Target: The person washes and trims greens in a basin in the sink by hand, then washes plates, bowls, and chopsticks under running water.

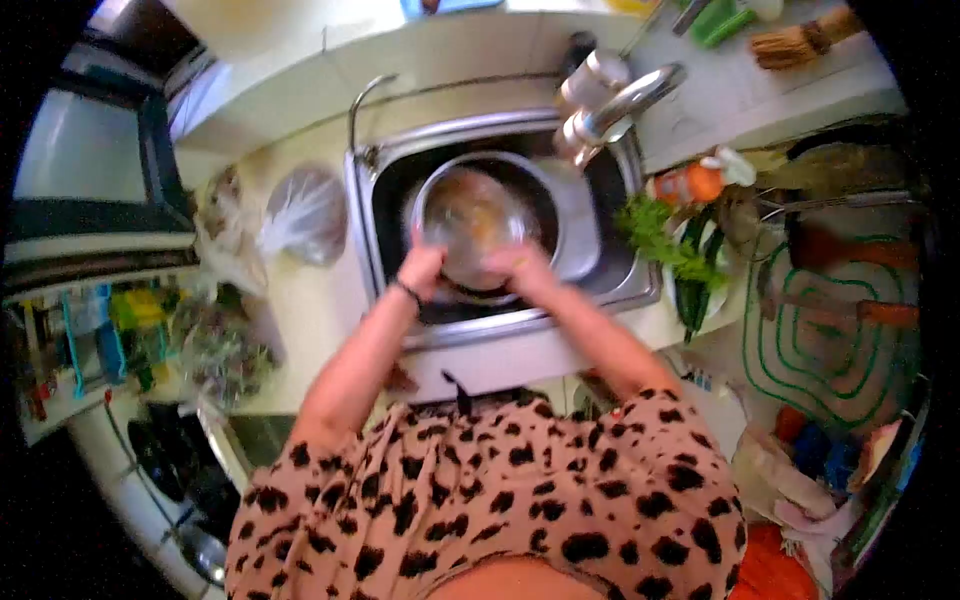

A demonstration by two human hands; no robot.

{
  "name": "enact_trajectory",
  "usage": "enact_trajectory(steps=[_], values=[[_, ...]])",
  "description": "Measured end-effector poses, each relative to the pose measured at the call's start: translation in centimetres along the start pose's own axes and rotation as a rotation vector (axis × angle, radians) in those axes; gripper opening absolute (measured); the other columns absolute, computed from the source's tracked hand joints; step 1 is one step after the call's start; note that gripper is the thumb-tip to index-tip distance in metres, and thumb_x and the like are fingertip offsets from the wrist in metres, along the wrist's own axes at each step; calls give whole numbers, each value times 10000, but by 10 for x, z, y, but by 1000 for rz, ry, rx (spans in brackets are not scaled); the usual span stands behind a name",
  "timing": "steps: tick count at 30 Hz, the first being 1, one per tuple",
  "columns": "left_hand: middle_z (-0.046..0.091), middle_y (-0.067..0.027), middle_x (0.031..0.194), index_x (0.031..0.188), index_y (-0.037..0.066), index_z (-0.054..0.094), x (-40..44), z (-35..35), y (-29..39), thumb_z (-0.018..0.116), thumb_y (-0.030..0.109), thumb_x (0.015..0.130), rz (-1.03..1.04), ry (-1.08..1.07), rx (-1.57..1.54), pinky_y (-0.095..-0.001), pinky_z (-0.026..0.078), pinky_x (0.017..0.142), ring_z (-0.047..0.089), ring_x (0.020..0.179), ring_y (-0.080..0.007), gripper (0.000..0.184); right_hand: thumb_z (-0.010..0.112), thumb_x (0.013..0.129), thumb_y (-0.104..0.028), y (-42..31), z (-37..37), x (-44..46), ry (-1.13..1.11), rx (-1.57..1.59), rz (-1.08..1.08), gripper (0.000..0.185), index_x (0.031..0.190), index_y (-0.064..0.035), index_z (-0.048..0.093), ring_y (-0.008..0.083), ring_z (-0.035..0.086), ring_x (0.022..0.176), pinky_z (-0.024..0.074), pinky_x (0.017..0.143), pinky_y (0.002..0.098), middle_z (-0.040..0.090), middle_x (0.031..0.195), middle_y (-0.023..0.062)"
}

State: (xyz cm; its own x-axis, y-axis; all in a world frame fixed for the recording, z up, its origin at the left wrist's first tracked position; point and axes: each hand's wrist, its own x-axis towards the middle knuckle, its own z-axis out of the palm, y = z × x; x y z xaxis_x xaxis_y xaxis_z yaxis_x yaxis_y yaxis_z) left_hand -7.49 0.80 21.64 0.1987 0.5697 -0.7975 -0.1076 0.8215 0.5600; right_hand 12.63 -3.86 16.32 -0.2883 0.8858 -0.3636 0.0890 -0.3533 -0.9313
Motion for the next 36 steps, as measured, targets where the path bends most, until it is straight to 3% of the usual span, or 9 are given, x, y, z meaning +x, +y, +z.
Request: enact_trajectory(steps=[3, 6, 13, 18, 19, 27, 30, 33, 36], values=[[345, -128, 1254, 1335, 346, -1, -22, 15, 0, 486, 44, 748, 186, 40, 13, -471, 514, 686, 524, 975, -323, 821, 562, 713, -108, 17, -12, 0, 75, -1012, -792, 221, 914, -122, 652, 249, 625, 883, 461, 786, 345, 652, 940, 111], [362, -140, 1215, 1349, 288, 8, -16, 22, -22, 458, -15, 736, 237, 164, -112, -418, 520, 654, 516, 951, -290, 818, 550, 705, -32, -19, 41, -10, -17, -593, -304, 321, 991, -145, 641, 260, 552, 1047, 392, 906, 414, 627, 1034, 97], [303, -275, 1251, 1395, 178, -8, 0, -11, -23, 448, -23, 734, 473, 305, 664, -435, 356, 952, 398, 1112, -414, 828, 572, 677, -32, 23, -37, 41, 231, -1154, -610, 461, 1124, -145, 571, 358, 499, 1081, 382, 925, 389, 566, 1135, 136], [281, -303, 1242, 1381, 94, 79, 20, -4, -38, 444, -34, 712, 548, 397, 713, -413, 260, 1021, 353, 1140, -431, 773, 505, 862, -155, 122, -19, 120, 755, -143, 158, 317, 1173, -95, 495, 262, 541, 973, 430, 829, 367, 544, 1132, 119], [281, -303, 1242, 1381, 94, 79, 25, -5, -37, 444, -34, 712, 540, 397, 722, -413, 260, 1021, 353, 1140, -431, 773, 504, 876, -198, 113, 1, 135, 899, 849, 248, 229, 1058, -66, 548, 233, 553, 852, 431, 770, 370, 592, 960, 104], [290, -256, 1292, 1392, 99, 109, 14, -13, -34, 396, -108, 701, 720, 320, 660, -385, 236, 1044, 306, 1213, -398, 777, 568, 800, -159, 59, 5, 51, 544, -711, -238, 251, 1017, -35, 571, 315, 552, 885, 442, 777, 391, 581, 938, 159], [294, -242, 1291, 1396, 96, 103, 20, -6, -41, 388, -134, 691, 869, 349, 629, -376, 233, 1045, 311, 1213, -388, 794, 541, 800, -106, 5, 45, 26, 135, -216, 51, 232, 1011, -18, 573, 332, 545, 952, 426, 852, 374, 579, 995, 181], [298, -238, 1283, 1397, 95, 104, 19, -5, -39, 393, -146, 680, 945, 356, 657, -376, 241, 1039, 323, 1202, -386, 810, 522, 834, -192, 29, 71, 31, -56, -295, -440, 352, 1152, -40, 527, 341, 471, 1107, 371, 948, 368, 532, 1147, 178], [305, -238, 1271, 1396, 91, 105, 0, -2, -30, 396, -148, 677, 911, 322, 783, -384, 264, 1024, 341, 1178, -393, 812, 499, 840, -381, 38, 15, 33, -25, -1146, -450, 476, 1218, -91, 502, 266, 332, 1256, 208, 1050, 466, 454, 1287, 115]])
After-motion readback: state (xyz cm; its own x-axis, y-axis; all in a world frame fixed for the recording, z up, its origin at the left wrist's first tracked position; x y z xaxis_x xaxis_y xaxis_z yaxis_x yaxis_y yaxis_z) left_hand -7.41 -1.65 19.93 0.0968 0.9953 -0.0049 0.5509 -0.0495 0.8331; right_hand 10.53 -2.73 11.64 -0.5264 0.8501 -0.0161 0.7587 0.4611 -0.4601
